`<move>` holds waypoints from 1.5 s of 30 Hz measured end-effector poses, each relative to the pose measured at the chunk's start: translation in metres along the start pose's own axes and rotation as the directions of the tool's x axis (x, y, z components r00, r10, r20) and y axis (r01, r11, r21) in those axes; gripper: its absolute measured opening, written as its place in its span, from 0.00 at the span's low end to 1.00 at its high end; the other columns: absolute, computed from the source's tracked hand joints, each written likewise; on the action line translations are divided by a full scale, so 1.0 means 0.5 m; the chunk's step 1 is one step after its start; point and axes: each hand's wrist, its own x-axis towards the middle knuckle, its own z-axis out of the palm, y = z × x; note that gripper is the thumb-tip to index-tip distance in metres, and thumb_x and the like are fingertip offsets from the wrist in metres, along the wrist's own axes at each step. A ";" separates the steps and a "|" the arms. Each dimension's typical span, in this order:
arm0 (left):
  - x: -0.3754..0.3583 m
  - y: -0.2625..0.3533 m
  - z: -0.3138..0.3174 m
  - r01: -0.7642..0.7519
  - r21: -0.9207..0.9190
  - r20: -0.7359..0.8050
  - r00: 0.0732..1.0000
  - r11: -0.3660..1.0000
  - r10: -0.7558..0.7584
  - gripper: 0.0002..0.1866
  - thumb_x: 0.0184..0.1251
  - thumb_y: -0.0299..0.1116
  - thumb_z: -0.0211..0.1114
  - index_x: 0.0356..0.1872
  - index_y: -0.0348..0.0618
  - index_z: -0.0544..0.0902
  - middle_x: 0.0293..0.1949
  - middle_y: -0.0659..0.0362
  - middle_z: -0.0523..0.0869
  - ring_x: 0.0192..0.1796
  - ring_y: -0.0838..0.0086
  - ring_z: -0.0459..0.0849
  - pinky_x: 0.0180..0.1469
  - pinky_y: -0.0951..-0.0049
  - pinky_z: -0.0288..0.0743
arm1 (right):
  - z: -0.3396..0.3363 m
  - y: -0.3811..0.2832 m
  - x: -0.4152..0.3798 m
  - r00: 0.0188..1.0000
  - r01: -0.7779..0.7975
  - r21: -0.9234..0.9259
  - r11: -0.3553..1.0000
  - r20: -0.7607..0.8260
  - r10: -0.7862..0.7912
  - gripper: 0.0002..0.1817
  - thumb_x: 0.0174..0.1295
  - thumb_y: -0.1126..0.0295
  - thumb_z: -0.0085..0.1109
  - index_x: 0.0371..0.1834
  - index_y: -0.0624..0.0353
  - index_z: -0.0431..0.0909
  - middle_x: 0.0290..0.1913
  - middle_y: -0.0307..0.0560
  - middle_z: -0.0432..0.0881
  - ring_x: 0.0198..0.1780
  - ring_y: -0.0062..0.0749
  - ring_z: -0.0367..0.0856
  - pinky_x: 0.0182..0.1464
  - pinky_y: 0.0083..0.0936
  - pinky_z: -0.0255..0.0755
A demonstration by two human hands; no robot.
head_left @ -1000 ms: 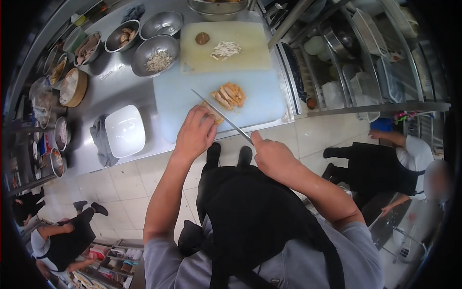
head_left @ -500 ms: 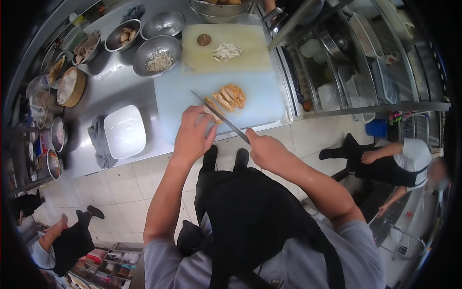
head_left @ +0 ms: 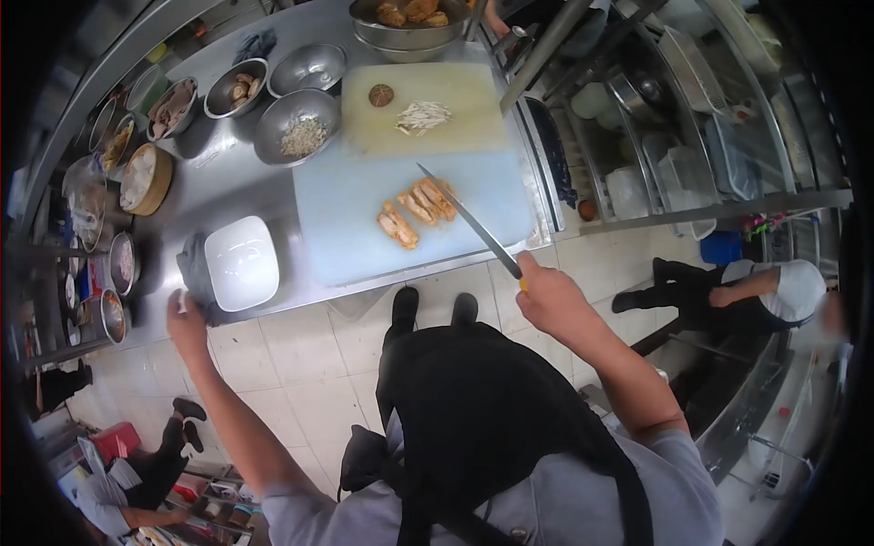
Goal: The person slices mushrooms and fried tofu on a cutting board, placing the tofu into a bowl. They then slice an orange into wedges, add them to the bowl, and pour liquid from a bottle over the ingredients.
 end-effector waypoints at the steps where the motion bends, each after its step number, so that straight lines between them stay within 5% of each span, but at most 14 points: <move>1: -0.005 0.029 -0.007 -0.006 -0.002 0.010 1.000 1.000 0.006 0.12 0.74 0.32 0.64 0.53 0.38 0.84 0.48 0.49 0.87 0.53 0.56 0.86 0.56 0.61 0.77 | 0.006 0.003 0.005 1.000 -0.012 0.002 1.000 0.001 0.012 0.18 0.61 0.77 0.55 0.55 0.67 0.67 0.32 0.66 0.84 0.40 0.64 0.85 0.46 0.56 0.77; 3: -0.041 0.181 -0.045 -0.213 -0.023 -0.190 0.960 0.977 0.205 0.13 0.71 0.29 0.66 0.54 0.39 0.84 0.54 0.49 0.86 0.60 0.56 0.83 0.62 0.62 0.75 | 0.018 0.013 0.021 0.994 0.031 -0.020 0.999 -0.106 -0.033 0.18 0.61 0.78 0.54 0.54 0.66 0.67 0.31 0.65 0.83 0.39 0.64 0.85 0.45 0.56 0.77; 7: -0.154 0.478 0.029 -0.663 -0.343 -0.032 0.716 0.665 0.697 0.17 0.63 0.22 0.69 0.54 0.42 0.83 0.55 0.50 0.84 0.61 0.52 0.81 0.66 0.58 0.75 | 0.010 0.001 0.016 0.999 0.038 0.005 0.999 -0.040 -0.037 0.17 0.61 0.78 0.54 0.54 0.65 0.67 0.32 0.66 0.84 0.39 0.64 0.85 0.45 0.56 0.77; 9: -0.204 0.603 0.079 -0.645 -0.572 0.071 0.577 0.507 0.814 0.16 0.63 0.24 0.68 0.53 0.42 0.83 0.58 0.49 0.83 0.60 0.51 0.81 0.66 0.56 0.75 | 0.007 0.000 0.014 0.998 -0.058 0.032 0.998 -0.022 0.059 0.18 0.61 0.78 0.53 0.54 0.66 0.66 0.33 0.68 0.84 0.40 0.66 0.84 0.45 0.57 0.77; 12: -0.212 0.699 0.166 -0.781 -0.526 0.052 0.364 0.335 0.930 0.16 0.66 0.26 0.65 0.54 0.42 0.83 0.60 0.52 0.82 0.61 0.53 0.81 0.67 0.57 0.75 | 0.010 0.008 0.007 0.994 -0.104 0.152 0.983 -0.010 0.106 0.18 0.61 0.77 0.53 0.54 0.66 0.65 0.34 0.70 0.84 0.42 0.68 0.84 0.47 0.57 0.76; 14: -0.210 0.734 0.193 -0.740 -0.582 0.333 0.161 0.337 0.929 0.17 0.66 0.24 0.64 0.56 0.41 0.83 0.61 0.51 0.82 0.64 0.56 0.79 0.67 0.60 0.75 | 0.006 0.003 0.000 0.991 -0.131 0.212 0.968 0.023 0.129 0.17 0.61 0.77 0.53 0.53 0.66 0.65 0.34 0.70 0.83 0.42 0.69 0.84 0.48 0.58 0.76; 15: -0.214 0.740 0.189 -0.743 -0.583 0.333 0.151 0.329 0.931 0.17 0.66 0.24 0.64 0.56 0.41 0.83 0.61 0.51 0.82 0.64 0.56 0.79 0.67 0.60 0.75 | 0.005 0.002 -0.003 0.988 -0.153 0.265 0.952 0.061 0.142 0.17 0.61 0.76 0.54 0.53 0.67 0.65 0.34 0.71 0.83 0.42 0.70 0.83 0.48 0.58 0.75; 17: -0.218 0.749 0.176 -0.584 -0.588 0.430 0.361 0.560 0.828 0.17 0.67 0.27 0.62 0.56 0.42 0.83 0.60 0.56 0.82 0.64 0.59 0.79 0.68 0.61 0.75 | 0.018 0.011 -0.004 0.991 -0.136 0.274 0.952 0.046 0.128 0.17 0.61 0.76 0.54 0.52 0.67 0.65 0.34 0.72 0.83 0.42 0.70 0.83 0.49 0.58 0.75; 20: -0.200 0.729 0.210 -0.679 -0.638 0.277 0.238 0.364 0.931 0.15 0.67 0.27 0.62 0.54 0.42 0.83 0.58 0.55 0.82 0.62 0.58 0.80 0.65 0.60 0.76 | 0.040 0.032 0.003 0.997 -0.075 0.282 0.956 0.013 0.074 0.17 0.62 0.76 0.55 0.52 0.68 0.65 0.34 0.71 0.83 0.42 0.70 0.83 0.49 0.58 0.76; 24: -0.199 0.737 0.201 -0.660 -0.617 0.360 0.248 0.429 0.899 0.13 0.67 0.26 0.63 0.52 0.41 0.84 0.58 0.55 0.82 0.61 0.57 0.81 0.62 0.59 0.78 | 0.041 0.052 0.020 1.000 -0.012 0.270 0.963 -0.025 0.019 0.16 0.64 0.74 0.54 0.52 0.67 0.64 0.34 0.71 0.83 0.41 0.70 0.83 0.46 0.57 0.74; 26: -0.203 0.743 0.192 -0.610 -0.650 0.295 0.347 0.453 0.890 0.13 0.66 0.25 0.64 0.51 0.40 0.83 0.57 0.55 0.82 0.60 0.58 0.81 0.60 0.60 0.80 | 0.032 0.044 0.018 1.000 -0.021 0.282 0.959 -0.014 0.026 0.16 0.64 0.74 0.55 0.51 0.67 0.64 0.34 0.70 0.83 0.41 0.70 0.83 0.46 0.57 0.74; 35: -0.244 0.699 0.182 -0.623 -0.655 0.159 0.440 0.428 0.884 0.12 0.61 0.26 0.70 0.46 0.39 0.84 0.54 0.52 0.83 0.52 0.56 0.85 0.51 0.63 0.82 | 0.038 0.023 0.021 1.000 0.015 0.203 0.979 -0.010 -0.013 0.19 0.62 0.77 0.52 0.56 0.69 0.66 0.34 0.68 0.84 0.41 0.67 0.84 0.47 0.57 0.76; 38: -0.251 0.696 0.206 -0.548 -0.681 0.258 0.442 0.486 0.859 0.11 0.59 0.26 0.71 0.43 0.38 0.84 0.50 0.53 0.84 0.50 0.56 0.84 0.49 0.63 0.82 | 0.035 0.013 0.027 0.998 0.064 0.166 0.984 -0.039 -0.058 0.19 0.63 0.78 0.50 0.57 0.69 0.67 0.34 0.67 0.84 0.41 0.66 0.84 0.46 0.56 0.76; 45: -0.251 0.688 0.213 -0.605 -0.650 0.130 0.508 0.460 0.852 0.08 0.57 0.25 0.71 0.38 0.38 0.83 0.43 0.54 0.86 0.49 0.56 0.83 0.54 0.61 0.79 | -0.011 -0.021 0.017 0.996 0.055 0.061 0.997 0.070 -0.059 0.17 0.63 0.79 0.48 0.56 0.70 0.68 0.34 0.66 0.85 0.41 0.65 0.85 0.46 0.54 0.77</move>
